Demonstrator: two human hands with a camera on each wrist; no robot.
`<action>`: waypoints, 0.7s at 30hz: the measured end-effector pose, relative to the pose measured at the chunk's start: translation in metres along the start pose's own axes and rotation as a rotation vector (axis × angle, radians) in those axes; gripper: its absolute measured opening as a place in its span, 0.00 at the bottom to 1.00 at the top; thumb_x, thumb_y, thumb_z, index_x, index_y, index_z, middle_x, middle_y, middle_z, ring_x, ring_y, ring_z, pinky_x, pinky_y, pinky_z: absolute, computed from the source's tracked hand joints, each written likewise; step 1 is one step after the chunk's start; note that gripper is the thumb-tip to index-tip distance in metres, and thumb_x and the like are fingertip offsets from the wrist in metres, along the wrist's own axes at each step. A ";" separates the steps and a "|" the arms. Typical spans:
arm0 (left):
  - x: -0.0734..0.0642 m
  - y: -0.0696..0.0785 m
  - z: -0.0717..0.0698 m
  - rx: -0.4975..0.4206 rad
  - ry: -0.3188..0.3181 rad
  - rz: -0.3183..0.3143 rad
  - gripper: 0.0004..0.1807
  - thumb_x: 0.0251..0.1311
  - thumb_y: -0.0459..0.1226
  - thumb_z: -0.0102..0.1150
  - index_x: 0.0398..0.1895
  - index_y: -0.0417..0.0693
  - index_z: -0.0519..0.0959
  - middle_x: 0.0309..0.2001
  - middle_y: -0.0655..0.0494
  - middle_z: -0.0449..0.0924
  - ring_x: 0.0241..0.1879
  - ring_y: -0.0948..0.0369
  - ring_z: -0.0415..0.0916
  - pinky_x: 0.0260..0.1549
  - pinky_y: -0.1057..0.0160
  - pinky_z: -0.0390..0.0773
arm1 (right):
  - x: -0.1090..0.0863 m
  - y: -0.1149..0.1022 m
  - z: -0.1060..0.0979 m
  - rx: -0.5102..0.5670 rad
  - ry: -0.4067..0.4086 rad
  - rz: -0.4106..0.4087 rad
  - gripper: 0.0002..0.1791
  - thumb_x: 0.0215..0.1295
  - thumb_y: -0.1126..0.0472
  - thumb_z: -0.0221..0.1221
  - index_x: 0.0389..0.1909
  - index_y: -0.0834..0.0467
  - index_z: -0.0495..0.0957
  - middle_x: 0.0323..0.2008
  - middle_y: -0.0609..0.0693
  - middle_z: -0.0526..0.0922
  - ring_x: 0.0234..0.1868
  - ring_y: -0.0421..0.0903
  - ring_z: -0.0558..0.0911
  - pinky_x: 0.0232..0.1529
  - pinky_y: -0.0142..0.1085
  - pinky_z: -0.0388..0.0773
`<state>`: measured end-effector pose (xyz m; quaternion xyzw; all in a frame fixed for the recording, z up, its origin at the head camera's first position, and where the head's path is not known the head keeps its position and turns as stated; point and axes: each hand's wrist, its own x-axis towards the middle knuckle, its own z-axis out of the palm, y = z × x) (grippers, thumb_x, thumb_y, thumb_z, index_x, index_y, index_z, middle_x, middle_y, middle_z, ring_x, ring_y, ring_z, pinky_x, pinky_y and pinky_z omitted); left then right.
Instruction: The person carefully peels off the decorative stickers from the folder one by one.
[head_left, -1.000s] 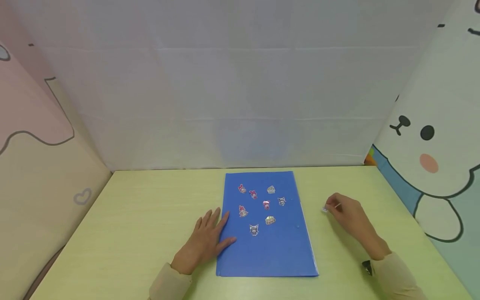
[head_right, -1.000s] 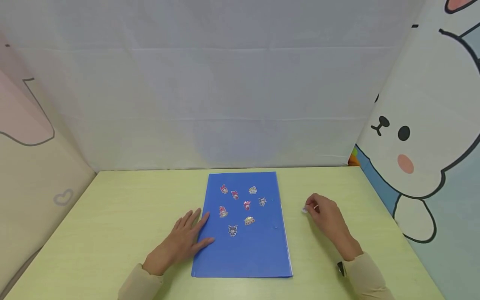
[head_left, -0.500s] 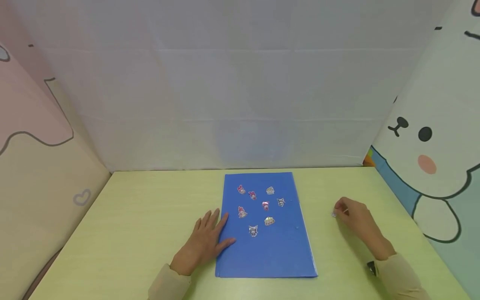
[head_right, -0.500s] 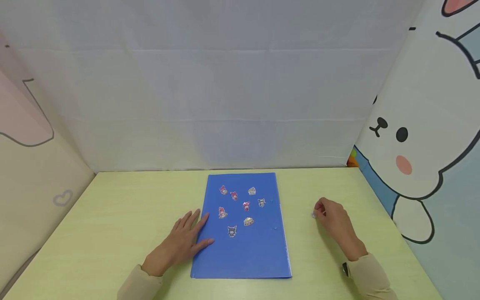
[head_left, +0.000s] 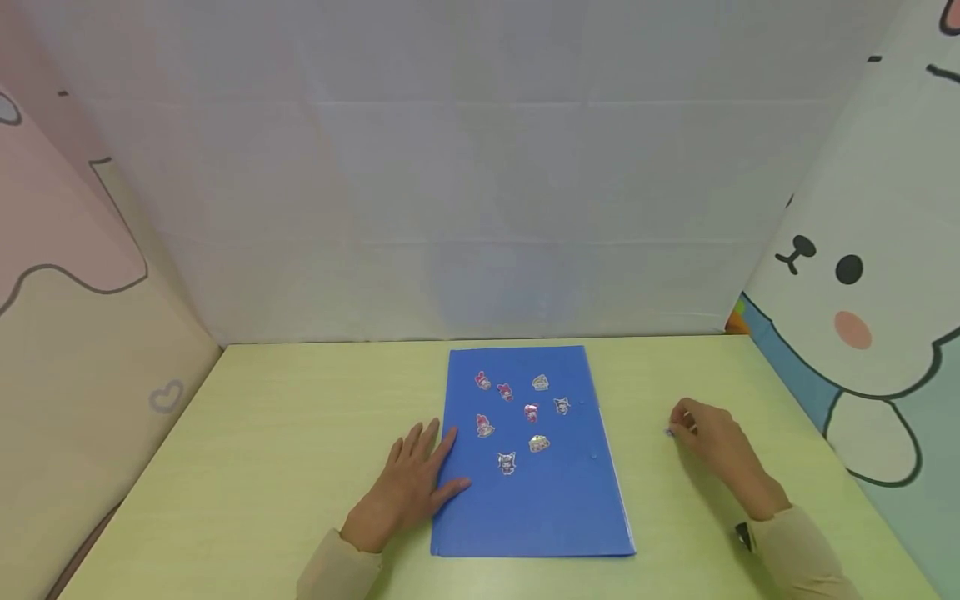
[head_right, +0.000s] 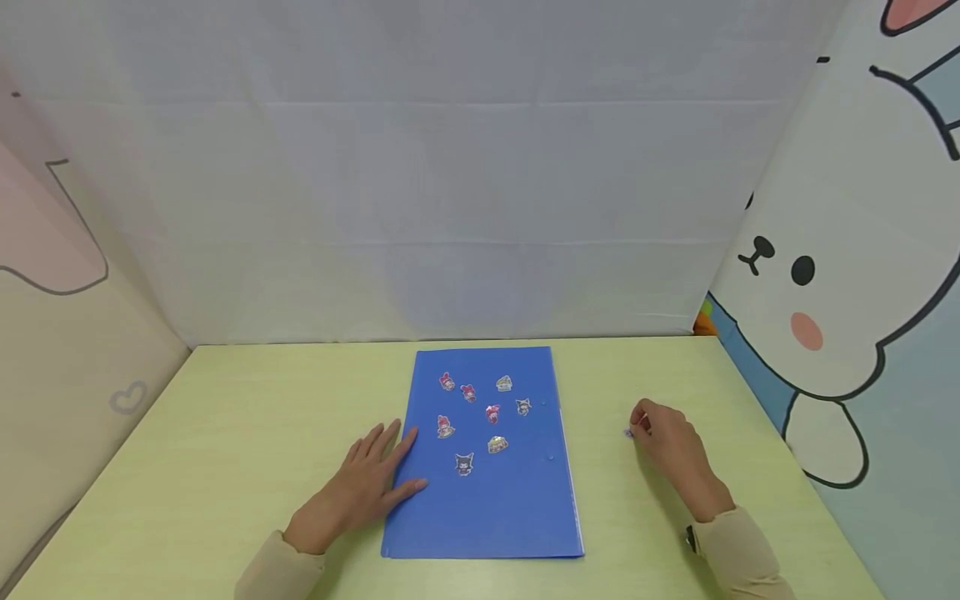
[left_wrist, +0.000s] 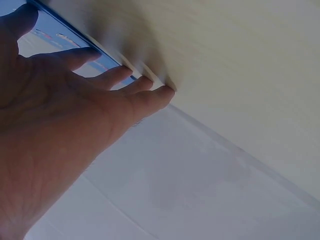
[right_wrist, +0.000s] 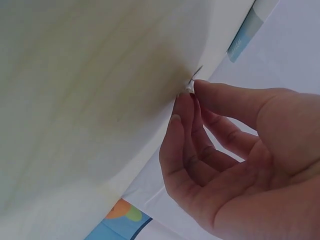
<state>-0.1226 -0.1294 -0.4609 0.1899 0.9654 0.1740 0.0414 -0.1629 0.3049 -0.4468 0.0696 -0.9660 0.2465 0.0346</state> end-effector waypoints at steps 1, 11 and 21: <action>0.000 0.000 0.000 0.000 0.000 0.001 0.41 0.70 0.56 0.58 0.77 0.40 0.64 0.76 0.34 0.59 0.75 0.34 0.54 0.69 0.32 0.57 | 0.000 0.000 0.000 -0.008 0.000 -0.003 0.05 0.66 0.72 0.64 0.33 0.64 0.77 0.32 0.58 0.85 0.35 0.54 0.83 0.36 0.51 0.80; -0.001 0.000 -0.001 0.001 0.004 0.012 0.41 0.70 0.56 0.58 0.77 0.39 0.64 0.76 0.34 0.59 0.75 0.34 0.54 0.68 0.32 0.57 | 0.002 0.001 0.002 -0.040 -0.003 -0.047 0.05 0.65 0.71 0.64 0.32 0.65 0.78 0.30 0.55 0.78 0.33 0.51 0.77 0.34 0.47 0.76; -0.001 0.001 -0.001 0.004 -0.012 0.001 0.41 0.71 0.56 0.57 0.77 0.40 0.63 0.76 0.34 0.57 0.75 0.34 0.53 0.70 0.33 0.56 | 0.002 -0.006 0.009 -0.070 0.083 -0.143 0.04 0.63 0.71 0.65 0.33 0.68 0.79 0.30 0.56 0.79 0.33 0.55 0.80 0.37 0.52 0.79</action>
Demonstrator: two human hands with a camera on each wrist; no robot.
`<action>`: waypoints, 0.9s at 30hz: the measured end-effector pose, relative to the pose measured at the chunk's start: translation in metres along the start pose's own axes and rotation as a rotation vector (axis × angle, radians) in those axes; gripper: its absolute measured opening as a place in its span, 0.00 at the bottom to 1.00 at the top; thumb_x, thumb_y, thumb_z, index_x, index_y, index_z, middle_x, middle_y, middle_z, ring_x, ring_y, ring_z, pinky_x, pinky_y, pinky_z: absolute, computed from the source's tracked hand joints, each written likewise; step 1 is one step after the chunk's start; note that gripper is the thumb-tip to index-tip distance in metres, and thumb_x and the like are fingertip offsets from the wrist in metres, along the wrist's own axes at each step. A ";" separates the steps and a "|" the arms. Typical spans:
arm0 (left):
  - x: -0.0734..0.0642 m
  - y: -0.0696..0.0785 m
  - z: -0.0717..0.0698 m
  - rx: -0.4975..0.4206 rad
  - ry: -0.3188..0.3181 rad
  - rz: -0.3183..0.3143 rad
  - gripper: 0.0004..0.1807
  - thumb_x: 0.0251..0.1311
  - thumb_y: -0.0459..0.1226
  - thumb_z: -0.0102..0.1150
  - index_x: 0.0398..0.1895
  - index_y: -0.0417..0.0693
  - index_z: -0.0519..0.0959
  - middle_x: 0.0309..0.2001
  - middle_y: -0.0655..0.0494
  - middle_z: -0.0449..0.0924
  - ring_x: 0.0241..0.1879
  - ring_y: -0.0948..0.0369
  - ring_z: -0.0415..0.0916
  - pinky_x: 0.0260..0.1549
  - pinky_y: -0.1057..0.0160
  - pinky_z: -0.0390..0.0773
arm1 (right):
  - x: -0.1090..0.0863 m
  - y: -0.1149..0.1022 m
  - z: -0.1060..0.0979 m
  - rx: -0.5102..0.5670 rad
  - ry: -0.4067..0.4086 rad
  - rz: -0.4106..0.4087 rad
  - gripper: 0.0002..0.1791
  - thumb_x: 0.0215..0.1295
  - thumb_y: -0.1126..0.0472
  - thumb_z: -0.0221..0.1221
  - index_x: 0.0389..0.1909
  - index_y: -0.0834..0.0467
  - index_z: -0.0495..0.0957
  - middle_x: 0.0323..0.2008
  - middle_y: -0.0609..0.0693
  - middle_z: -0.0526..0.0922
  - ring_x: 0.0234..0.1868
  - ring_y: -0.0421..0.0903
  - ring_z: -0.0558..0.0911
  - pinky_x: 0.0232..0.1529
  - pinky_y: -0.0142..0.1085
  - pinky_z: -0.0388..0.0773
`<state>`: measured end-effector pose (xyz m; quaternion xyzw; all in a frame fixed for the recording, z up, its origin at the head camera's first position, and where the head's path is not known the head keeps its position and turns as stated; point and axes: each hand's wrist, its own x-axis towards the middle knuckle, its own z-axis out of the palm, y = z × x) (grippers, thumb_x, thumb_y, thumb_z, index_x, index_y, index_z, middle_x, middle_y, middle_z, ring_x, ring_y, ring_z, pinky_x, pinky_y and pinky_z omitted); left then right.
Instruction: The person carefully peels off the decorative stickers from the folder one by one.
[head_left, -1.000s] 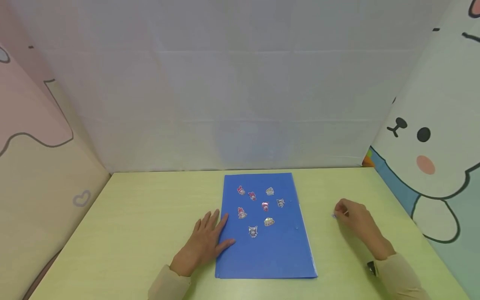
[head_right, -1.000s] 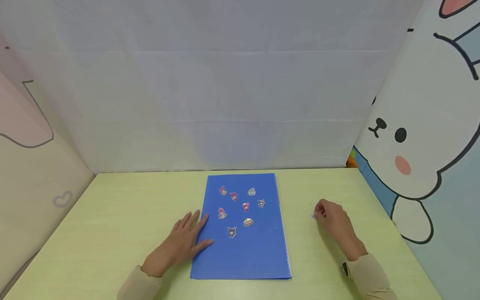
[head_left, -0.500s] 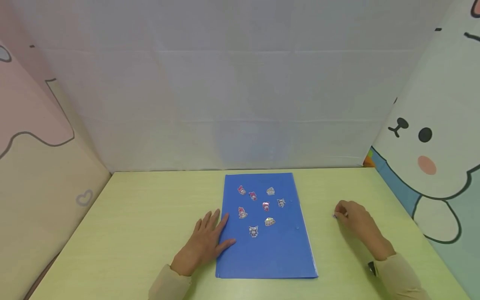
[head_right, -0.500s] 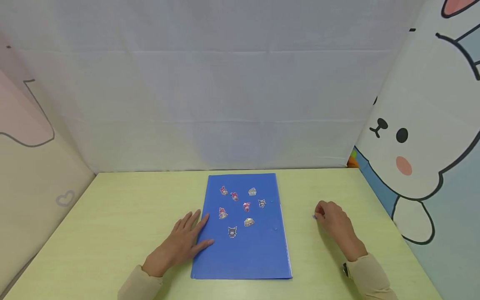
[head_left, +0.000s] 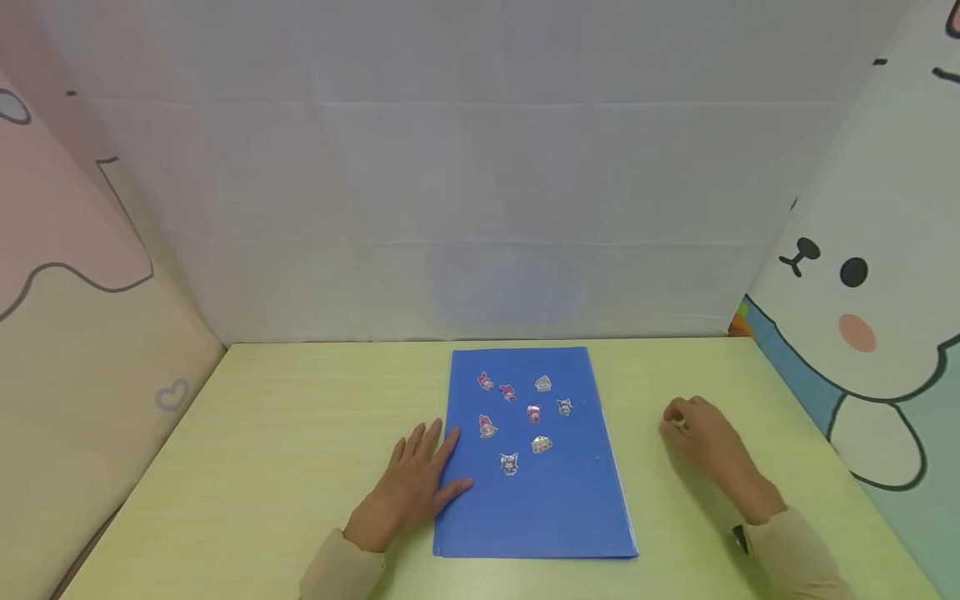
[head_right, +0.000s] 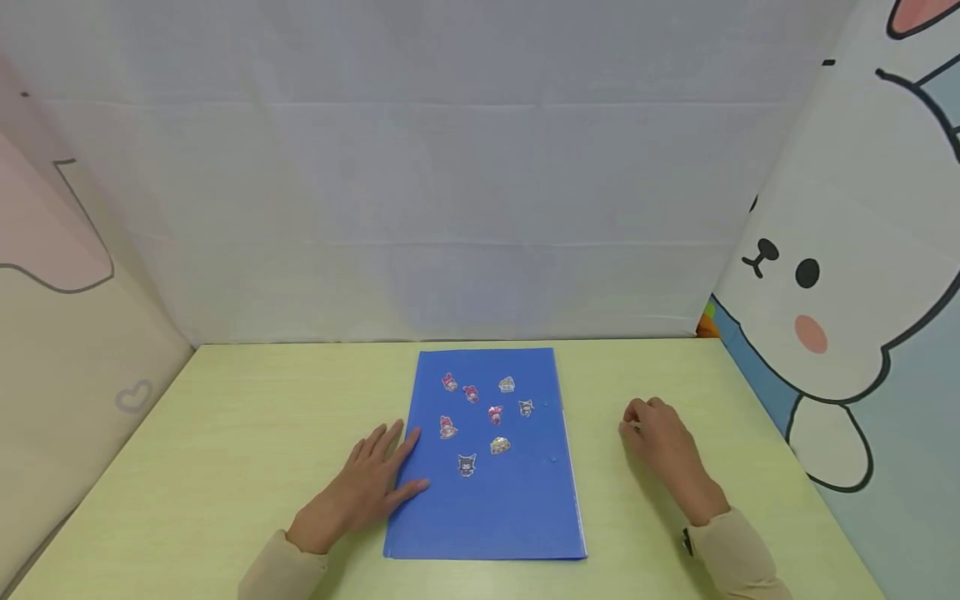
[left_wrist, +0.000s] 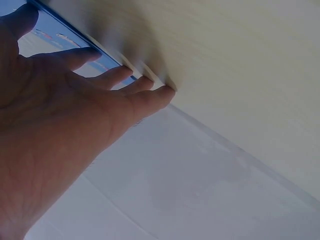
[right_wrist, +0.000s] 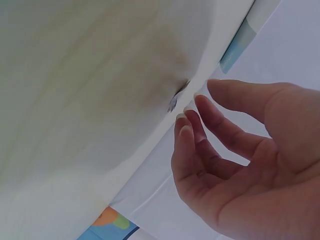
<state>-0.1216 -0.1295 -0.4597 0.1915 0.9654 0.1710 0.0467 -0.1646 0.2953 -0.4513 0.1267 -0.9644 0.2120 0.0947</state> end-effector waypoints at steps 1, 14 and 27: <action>0.000 0.000 0.000 -0.001 -0.002 -0.001 0.41 0.71 0.56 0.57 0.77 0.40 0.63 0.76 0.34 0.57 0.75 0.34 0.53 0.70 0.33 0.56 | 0.001 -0.001 0.000 0.001 0.003 0.001 0.04 0.64 0.71 0.65 0.34 0.68 0.79 0.30 0.56 0.79 0.33 0.55 0.80 0.38 0.53 0.80; 0.001 -0.002 0.004 0.004 0.002 0.001 0.40 0.71 0.55 0.57 0.77 0.40 0.64 0.76 0.34 0.57 0.75 0.34 0.53 0.70 0.32 0.56 | 0.009 -0.019 0.006 0.038 0.016 -0.002 0.06 0.69 0.66 0.63 0.38 0.67 0.79 0.33 0.57 0.83 0.36 0.57 0.83 0.39 0.53 0.81; 0.001 -0.003 0.004 0.011 0.004 0.000 0.40 0.71 0.55 0.57 0.78 0.41 0.63 0.76 0.35 0.57 0.76 0.34 0.52 0.70 0.33 0.56 | 0.021 -0.036 0.006 0.088 0.052 -0.063 0.05 0.68 0.68 0.64 0.38 0.66 0.80 0.33 0.56 0.84 0.37 0.56 0.84 0.39 0.52 0.82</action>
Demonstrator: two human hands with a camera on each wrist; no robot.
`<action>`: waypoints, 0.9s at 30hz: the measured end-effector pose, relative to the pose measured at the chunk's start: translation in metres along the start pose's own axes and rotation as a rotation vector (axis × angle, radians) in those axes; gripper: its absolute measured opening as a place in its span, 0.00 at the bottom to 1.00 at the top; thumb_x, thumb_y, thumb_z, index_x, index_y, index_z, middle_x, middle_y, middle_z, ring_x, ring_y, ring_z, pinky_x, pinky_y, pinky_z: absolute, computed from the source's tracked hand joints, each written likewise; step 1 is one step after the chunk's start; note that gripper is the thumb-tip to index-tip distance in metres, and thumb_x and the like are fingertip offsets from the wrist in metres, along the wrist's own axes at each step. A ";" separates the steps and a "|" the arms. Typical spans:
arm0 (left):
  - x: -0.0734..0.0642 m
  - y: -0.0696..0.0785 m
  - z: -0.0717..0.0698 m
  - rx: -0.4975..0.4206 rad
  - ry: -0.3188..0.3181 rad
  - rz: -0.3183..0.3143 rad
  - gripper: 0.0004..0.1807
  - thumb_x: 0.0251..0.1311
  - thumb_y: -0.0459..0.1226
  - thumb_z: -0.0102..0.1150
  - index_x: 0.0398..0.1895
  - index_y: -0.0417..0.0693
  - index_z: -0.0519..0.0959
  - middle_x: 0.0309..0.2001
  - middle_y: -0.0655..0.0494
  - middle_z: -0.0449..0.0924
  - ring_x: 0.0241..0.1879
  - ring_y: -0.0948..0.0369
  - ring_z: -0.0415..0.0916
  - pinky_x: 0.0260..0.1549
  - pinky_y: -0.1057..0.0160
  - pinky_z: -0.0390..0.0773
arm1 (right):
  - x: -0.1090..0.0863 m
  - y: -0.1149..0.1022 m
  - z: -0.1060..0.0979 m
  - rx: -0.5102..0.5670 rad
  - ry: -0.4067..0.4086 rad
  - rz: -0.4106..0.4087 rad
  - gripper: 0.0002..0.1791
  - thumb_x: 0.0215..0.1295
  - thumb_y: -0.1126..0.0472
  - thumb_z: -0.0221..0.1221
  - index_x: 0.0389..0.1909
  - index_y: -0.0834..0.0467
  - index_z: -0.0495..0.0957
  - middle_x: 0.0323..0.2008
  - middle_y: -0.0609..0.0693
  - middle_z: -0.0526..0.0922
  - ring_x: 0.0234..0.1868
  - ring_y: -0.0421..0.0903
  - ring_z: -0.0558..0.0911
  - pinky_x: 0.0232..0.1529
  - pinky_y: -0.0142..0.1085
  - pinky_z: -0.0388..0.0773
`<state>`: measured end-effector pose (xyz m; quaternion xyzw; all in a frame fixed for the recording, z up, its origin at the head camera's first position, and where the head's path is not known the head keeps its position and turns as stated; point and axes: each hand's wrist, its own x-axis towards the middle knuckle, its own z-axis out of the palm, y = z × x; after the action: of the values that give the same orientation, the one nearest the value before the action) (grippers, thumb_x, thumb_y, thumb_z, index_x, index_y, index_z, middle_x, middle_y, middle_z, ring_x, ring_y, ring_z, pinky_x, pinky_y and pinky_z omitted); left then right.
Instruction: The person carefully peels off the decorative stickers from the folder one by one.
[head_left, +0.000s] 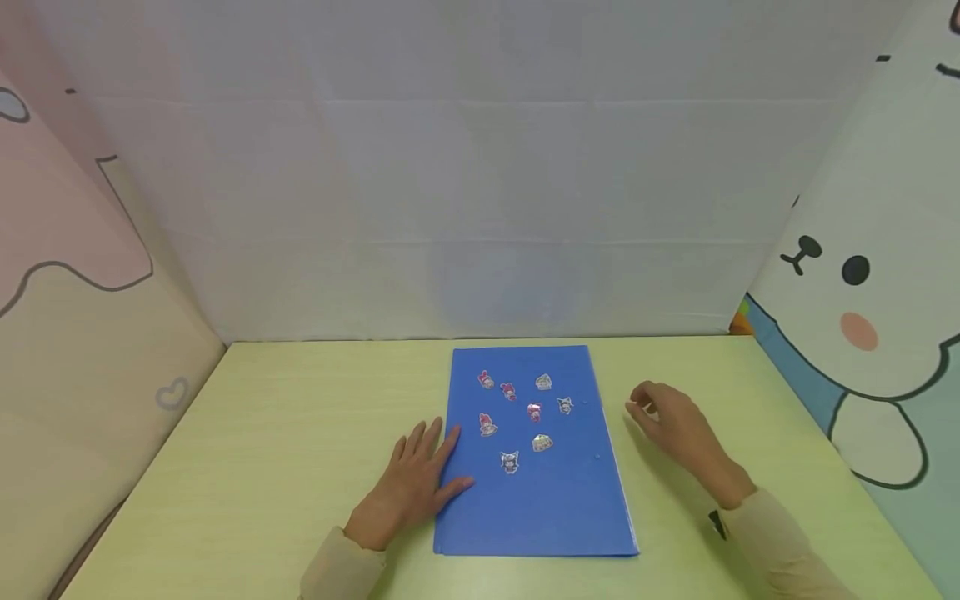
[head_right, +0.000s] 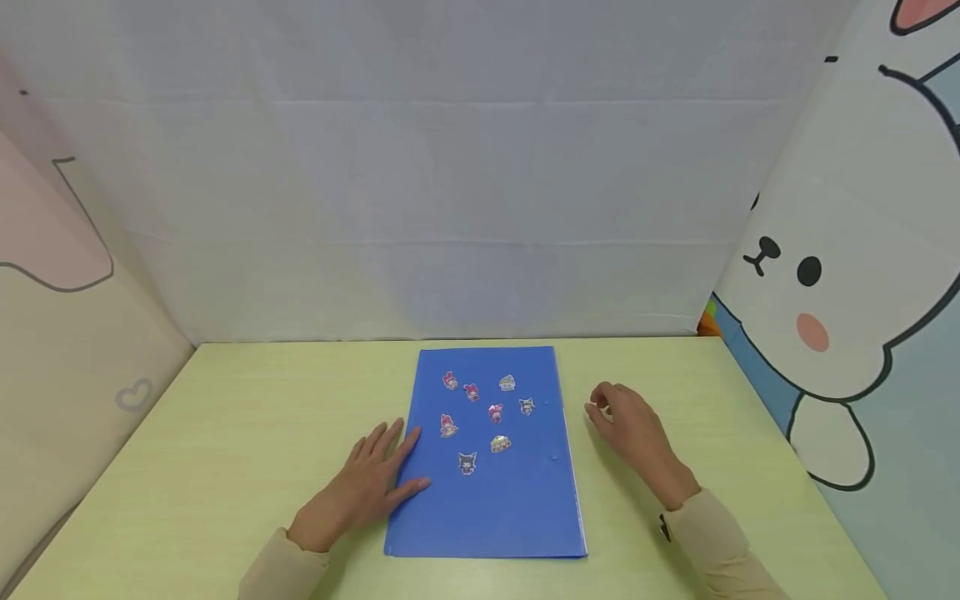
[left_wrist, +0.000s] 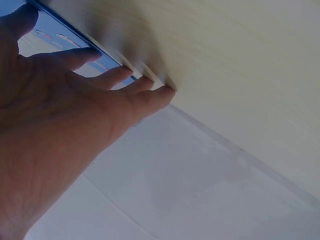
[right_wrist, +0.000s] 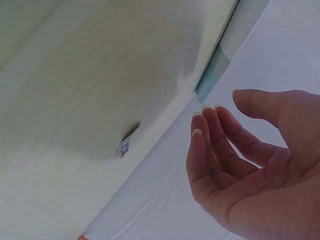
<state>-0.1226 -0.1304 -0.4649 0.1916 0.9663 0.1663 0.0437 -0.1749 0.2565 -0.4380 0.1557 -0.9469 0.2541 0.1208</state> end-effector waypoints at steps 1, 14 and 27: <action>0.000 0.000 0.000 -0.001 0.000 0.001 0.40 0.71 0.55 0.57 0.78 0.41 0.63 0.76 0.35 0.57 0.76 0.34 0.52 0.70 0.33 0.56 | 0.001 -0.001 0.001 0.000 -0.001 -0.002 0.05 0.68 0.68 0.64 0.38 0.66 0.80 0.33 0.56 0.84 0.37 0.57 0.84 0.39 0.52 0.82; 0.001 0.001 0.000 -0.005 -0.014 -0.004 0.41 0.72 0.56 0.56 0.78 0.41 0.63 0.77 0.35 0.57 0.76 0.34 0.52 0.70 0.32 0.55 | 0.012 -0.012 0.008 -0.030 0.015 -0.059 0.05 0.67 0.68 0.65 0.39 0.66 0.80 0.34 0.56 0.83 0.37 0.56 0.83 0.41 0.52 0.82; 0.000 0.000 0.000 -0.001 0.008 0.001 0.40 0.71 0.56 0.57 0.77 0.41 0.64 0.76 0.34 0.58 0.75 0.34 0.53 0.69 0.32 0.56 | 0.022 -0.024 0.020 -0.030 -0.031 -0.052 0.06 0.66 0.67 0.66 0.39 0.66 0.80 0.35 0.56 0.83 0.40 0.56 0.82 0.43 0.51 0.82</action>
<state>-0.1226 -0.1303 -0.4645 0.1916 0.9662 0.1676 0.0397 -0.1899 0.2207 -0.4373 0.1823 -0.9480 0.2341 0.1149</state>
